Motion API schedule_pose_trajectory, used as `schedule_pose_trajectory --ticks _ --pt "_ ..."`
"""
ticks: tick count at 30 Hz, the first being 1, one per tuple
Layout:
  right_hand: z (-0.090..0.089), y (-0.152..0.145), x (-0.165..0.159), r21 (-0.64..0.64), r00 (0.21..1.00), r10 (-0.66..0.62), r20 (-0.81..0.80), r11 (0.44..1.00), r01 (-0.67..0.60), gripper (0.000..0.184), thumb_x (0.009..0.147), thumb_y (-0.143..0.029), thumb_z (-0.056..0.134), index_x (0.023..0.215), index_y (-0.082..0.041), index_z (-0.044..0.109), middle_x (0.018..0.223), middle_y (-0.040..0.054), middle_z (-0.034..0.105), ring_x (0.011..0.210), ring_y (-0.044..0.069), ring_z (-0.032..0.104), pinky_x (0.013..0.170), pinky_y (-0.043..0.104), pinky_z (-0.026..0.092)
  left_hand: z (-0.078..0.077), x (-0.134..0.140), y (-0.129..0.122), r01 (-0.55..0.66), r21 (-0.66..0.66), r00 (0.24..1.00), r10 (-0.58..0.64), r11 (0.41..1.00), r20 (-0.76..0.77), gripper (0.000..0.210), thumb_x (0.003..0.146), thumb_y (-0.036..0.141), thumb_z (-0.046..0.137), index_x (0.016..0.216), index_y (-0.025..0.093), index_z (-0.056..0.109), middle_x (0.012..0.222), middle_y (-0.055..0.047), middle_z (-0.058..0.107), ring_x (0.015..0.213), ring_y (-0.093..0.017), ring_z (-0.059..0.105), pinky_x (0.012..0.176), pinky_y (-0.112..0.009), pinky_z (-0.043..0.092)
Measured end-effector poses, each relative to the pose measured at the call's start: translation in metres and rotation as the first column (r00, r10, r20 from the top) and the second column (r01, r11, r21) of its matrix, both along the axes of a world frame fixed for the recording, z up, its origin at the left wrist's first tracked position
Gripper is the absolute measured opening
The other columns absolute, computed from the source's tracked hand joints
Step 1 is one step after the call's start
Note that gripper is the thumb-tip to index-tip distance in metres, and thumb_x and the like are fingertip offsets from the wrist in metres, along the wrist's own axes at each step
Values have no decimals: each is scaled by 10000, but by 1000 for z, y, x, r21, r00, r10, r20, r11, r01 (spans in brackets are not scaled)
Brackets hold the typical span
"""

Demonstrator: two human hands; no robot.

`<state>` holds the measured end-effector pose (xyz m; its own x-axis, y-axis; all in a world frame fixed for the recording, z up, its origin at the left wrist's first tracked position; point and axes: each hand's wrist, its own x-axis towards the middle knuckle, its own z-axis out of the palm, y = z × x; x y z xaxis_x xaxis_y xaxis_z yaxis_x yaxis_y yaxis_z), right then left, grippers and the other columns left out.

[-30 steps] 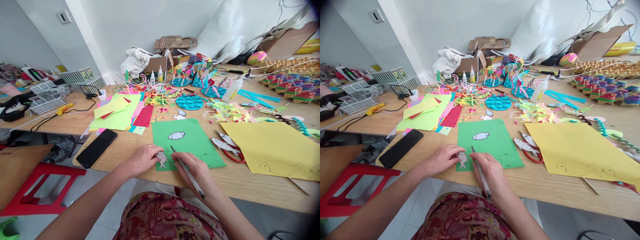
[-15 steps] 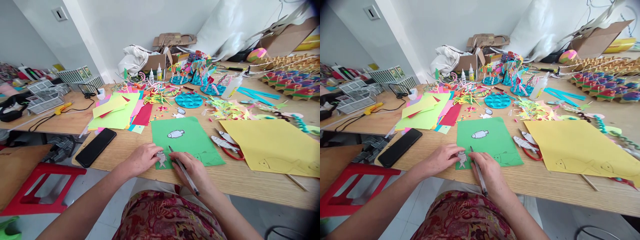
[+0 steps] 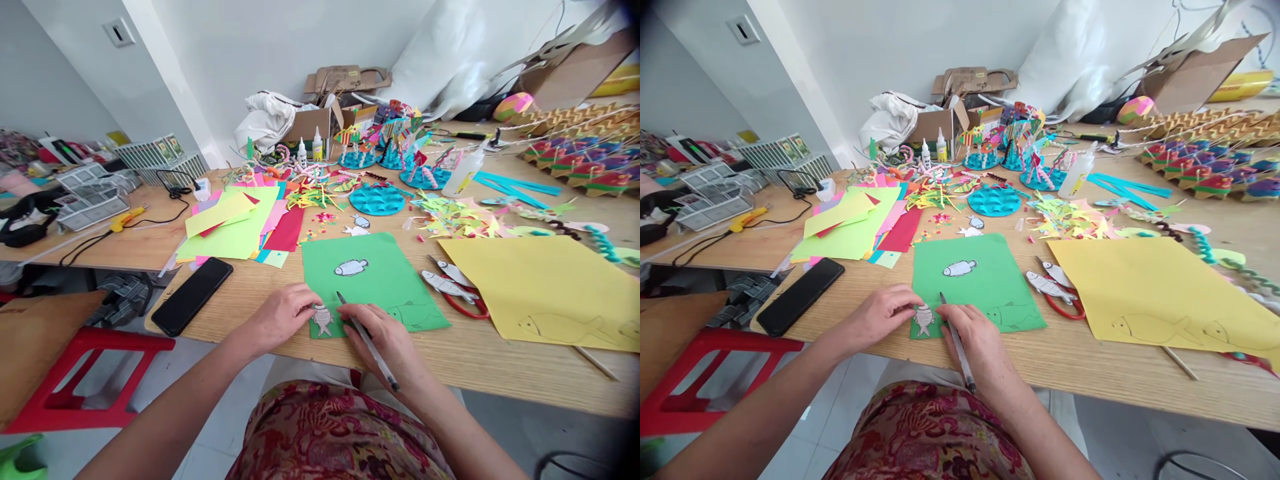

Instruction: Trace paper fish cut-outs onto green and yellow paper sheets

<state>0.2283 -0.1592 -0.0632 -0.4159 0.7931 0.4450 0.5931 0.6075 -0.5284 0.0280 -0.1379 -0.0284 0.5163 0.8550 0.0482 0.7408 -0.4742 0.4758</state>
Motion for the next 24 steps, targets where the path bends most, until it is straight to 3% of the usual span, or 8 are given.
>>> schedule_pose_trajectory --ticks 8,15,19,24 --pt "0 0 1 10 1000 3 -4 1000 -3 198 836 -105 449 945 -195 587 842 52 695 781 173 640 700 277 508 -1 -3 -13 164 136 986 -164 977 -13 266 896 91 400 981 180 637 1006 -51 634 970 -163 561 863 -276 458" --pt "5 0 -2 37 1000 5 -9 999 -4 182 834 -97 454 915 -174 598 819 58 703 749 175 646 671 278 514 -10 -3 -18 151 166 988 -154 975 10 275 872 60 432 1005 182 639 1012 -43 640 979 -167 552 870 -285 463" --pt "14 -5 4 95 993 -21 -120 995 32 186 843 -91 452 904 -188 599 797 46 699 726 152 652 647 244 505 -13 -4 -20 139 193 988 -150 971 46 270 871 59 434 1007 180 633 1018 -48 638 986 -170 550 874 -295 466" --pt "38 -23 26 128 940 -142 -310 974 189 169 842 -103 492 927 -218 581 767 27 663 695 148 628 644 261 485 -17 -4 -19 133 241 979 -165 961 120 268 857 35 426 956 168 637 984 -55 647 968 -162 562 861 -288 475"
